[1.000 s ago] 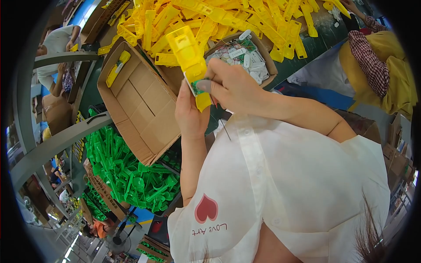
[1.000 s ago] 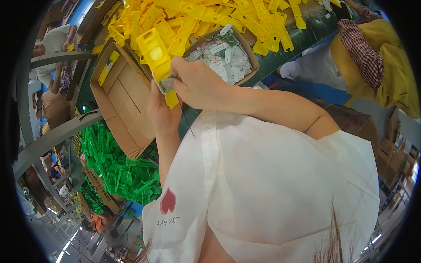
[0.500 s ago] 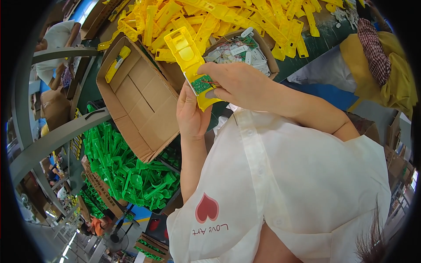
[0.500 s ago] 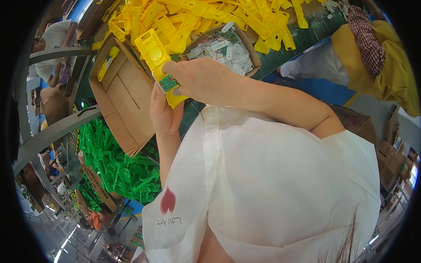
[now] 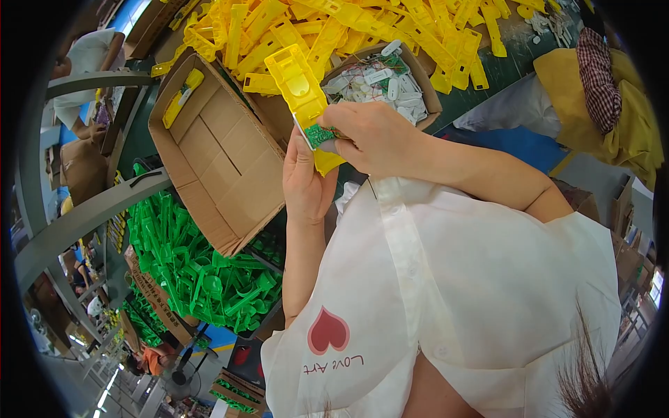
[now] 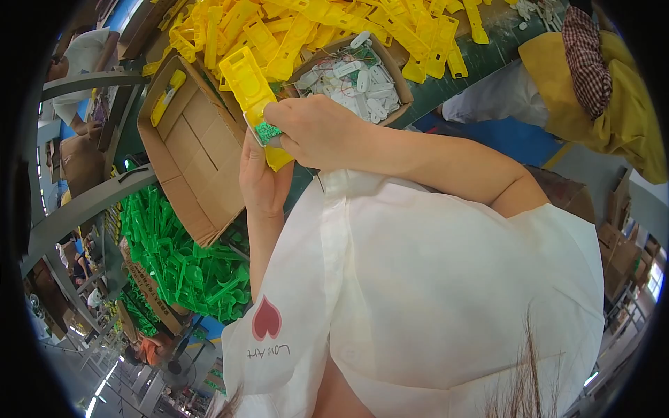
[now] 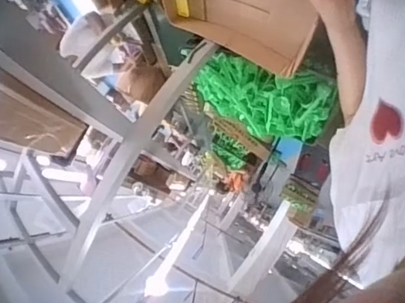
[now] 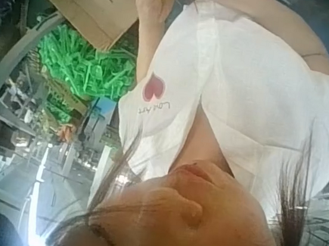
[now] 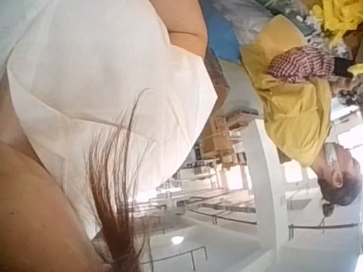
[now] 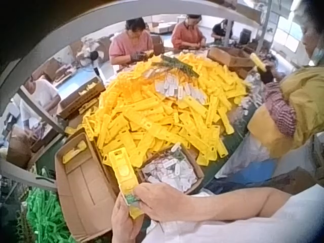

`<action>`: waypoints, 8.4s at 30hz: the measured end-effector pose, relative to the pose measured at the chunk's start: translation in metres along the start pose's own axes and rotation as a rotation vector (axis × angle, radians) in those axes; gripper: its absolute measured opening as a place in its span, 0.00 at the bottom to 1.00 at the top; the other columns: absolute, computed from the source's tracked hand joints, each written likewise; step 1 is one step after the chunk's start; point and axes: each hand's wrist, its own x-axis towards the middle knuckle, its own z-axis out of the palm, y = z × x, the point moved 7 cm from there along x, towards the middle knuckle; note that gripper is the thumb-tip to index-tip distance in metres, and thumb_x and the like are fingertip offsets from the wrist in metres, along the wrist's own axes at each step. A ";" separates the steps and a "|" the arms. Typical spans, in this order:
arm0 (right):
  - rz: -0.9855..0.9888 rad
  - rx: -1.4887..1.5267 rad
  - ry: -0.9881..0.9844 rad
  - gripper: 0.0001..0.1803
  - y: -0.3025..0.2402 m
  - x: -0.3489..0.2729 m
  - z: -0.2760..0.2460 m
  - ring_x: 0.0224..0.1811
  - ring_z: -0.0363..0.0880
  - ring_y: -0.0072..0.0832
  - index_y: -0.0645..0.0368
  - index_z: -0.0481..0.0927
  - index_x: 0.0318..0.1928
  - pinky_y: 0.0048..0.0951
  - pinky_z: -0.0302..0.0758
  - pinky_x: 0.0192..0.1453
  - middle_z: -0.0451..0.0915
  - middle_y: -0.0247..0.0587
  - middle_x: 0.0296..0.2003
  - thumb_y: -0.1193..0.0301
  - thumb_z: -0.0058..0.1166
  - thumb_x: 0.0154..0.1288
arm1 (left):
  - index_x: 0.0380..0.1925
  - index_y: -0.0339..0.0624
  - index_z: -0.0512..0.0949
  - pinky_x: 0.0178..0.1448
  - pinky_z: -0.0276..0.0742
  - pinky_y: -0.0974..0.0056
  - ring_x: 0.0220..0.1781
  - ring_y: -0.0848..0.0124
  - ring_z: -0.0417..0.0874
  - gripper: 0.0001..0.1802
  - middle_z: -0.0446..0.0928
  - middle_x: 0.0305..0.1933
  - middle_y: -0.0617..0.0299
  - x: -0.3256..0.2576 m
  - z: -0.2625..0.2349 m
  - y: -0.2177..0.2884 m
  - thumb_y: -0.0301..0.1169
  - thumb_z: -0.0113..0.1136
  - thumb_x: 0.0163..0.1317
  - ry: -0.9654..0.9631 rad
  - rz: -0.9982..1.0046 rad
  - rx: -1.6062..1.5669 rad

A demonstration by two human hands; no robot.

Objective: Assembling electronic components by inserting small green PCBs and metal contacts into yellow plastic housings.

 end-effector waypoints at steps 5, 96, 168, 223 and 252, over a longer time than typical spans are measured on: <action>-0.030 0.031 0.027 0.11 0.007 -0.002 0.006 0.26 0.73 0.39 0.63 0.68 0.33 0.34 0.69 0.27 0.71 0.43 0.25 0.77 0.52 0.47 | 0.56 0.40 0.56 0.59 0.61 0.59 0.57 0.66 0.64 0.22 0.63 0.55 0.59 -0.004 0.001 0.003 0.37 0.37 0.65 0.046 0.029 0.086; 0.191 0.363 -0.113 0.09 0.055 0.029 -0.026 0.32 0.75 0.18 0.62 0.75 0.38 0.17 0.71 0.37 0.78 0.39 0.27 0.75 0.50 0.55 | 0.49 0.32 0.63 0.36 0.74 0.65 0.36 0.68 0.75 0.20 0.70 0.43 0.52 -0.012 0.018 0.019 0.26 0.49 0.55 -0.163 -0.071 0.313; -0.075 -0.083 0.101 0.15 -0.024 -0.002 -0.011 0.25 0.70 0.36 0.63 0.66 0.35 0.32 0.67 0.27 0.68 0.41 0.25 0.79 0.52 0.43 | 0.53 0.39 0.61 0.57 0.62 0.60 0.53 0.67 0.68 0.22 0.67 0.51 0.59 -0.014 0.011 0.007 0.42 0.33 0.65 0.008 0.130 0.098; 0.380 -0.266 -0.213 0.08 0.154 -0.017 -0.023 0.31 0.77 0.34 0.60 0.75 0.32 0.30 0.72 0.35 0.77 0.43 0.26 0.71 0.52 0.50 | 0.44 0.34 0.63 0.51 0.65 0.56 0.38 0.62 0.69 0.24 0.66 0.33 0.58 0.040 -0.024 0.052 0.28 0.49 0.44 0.079 0.039 0.014; 0.166 -0.455 -0.345 0.09 0.143 -0.037 0.035 0.37 0.72 0.41 0.57 0.73 0.31 0.37 0.70 0.38 0.72 0.43 0.30 0.70 0.54 0.46 | 0.41 0.35 0.68 0.38 0.70 0.70 0.30 0.73 0.75 0.15 0.74 0.34 0.57 0.030 -0.016 -0.008 0.28 0.55 0.53 0.210 -0.049 0.729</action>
